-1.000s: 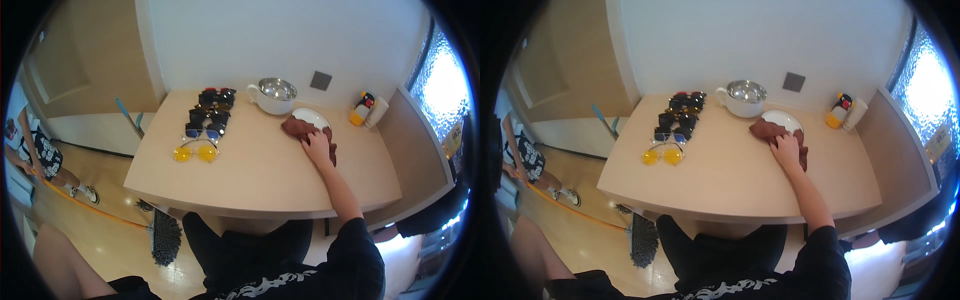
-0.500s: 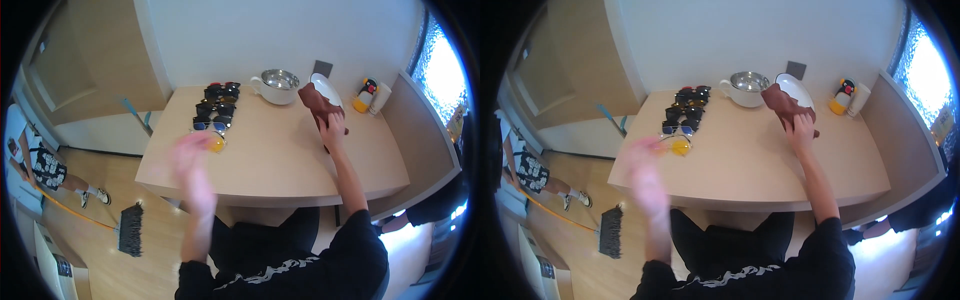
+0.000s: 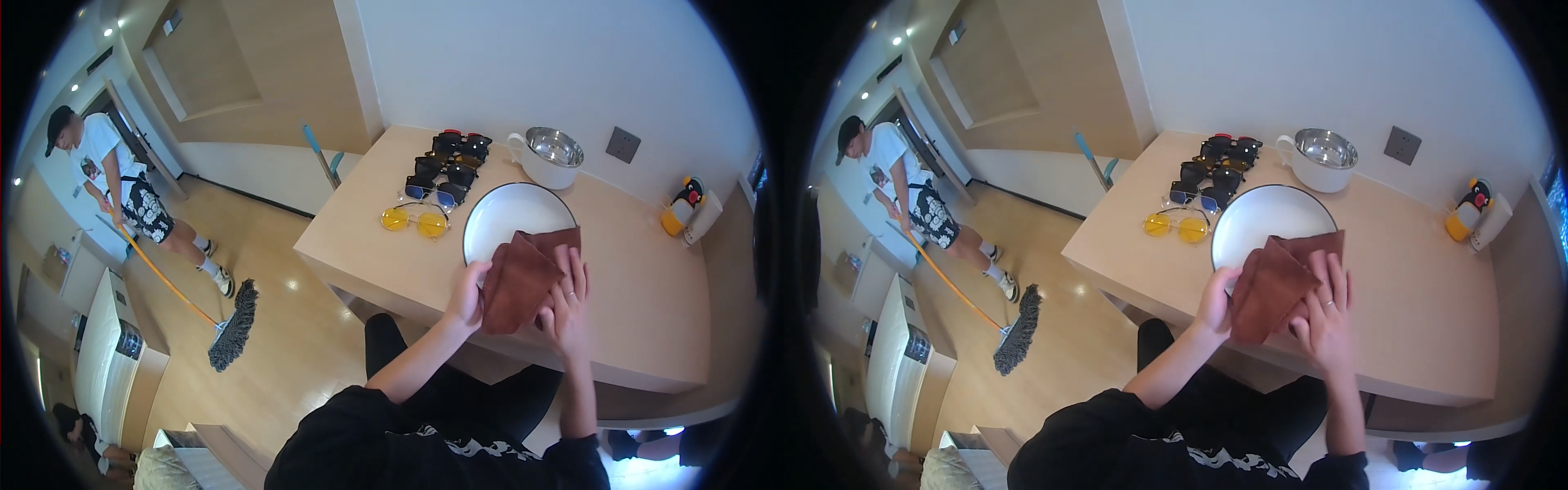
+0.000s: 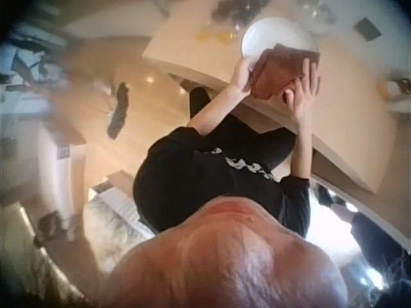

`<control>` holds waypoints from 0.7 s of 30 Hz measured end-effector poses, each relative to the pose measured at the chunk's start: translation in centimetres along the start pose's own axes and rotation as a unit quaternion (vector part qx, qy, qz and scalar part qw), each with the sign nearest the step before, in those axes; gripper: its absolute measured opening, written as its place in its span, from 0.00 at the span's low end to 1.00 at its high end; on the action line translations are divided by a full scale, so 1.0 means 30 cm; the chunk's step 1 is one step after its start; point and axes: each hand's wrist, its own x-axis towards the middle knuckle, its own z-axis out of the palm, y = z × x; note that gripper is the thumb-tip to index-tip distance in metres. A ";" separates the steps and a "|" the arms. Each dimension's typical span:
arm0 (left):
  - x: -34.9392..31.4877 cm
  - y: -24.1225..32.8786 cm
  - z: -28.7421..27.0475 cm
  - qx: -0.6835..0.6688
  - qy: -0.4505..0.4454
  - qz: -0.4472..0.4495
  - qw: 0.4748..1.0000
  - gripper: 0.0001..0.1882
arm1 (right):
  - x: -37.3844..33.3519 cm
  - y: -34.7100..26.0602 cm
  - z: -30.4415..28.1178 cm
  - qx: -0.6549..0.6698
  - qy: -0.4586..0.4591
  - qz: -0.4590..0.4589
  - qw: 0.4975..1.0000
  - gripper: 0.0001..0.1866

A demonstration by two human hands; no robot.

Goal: The person wipes a glass, a bowl, a plate, another bowl, the glass again, and then sunglasses with a cloth.

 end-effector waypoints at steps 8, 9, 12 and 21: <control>-0.093 -0.064 -0.100 0.127 -0.010 0.216 0.968 0.21 | 0.013 -0.122 0.152 0.430 0.301 0.278 0.804 0.27; -0.099 -0.050 -0.117 0.130 -0.006 0.219 0.967 0.21 | 0.012 -0.120 0.155 0.436 0.299 0.278 0.802 0.27; -0.118 -0.004 -0.112 0.255 -0.016 0.220 0.942 0.21 | 0.023 -0.104 0.154 0.570 0.291 0.305 0.705 0.21; -0.173 0.158 -0.065 0.230 -0.008 0.207 0.951 0.19 | 0.124 -0.084 0.044 0.539 0.151 0.232 0.795 0.12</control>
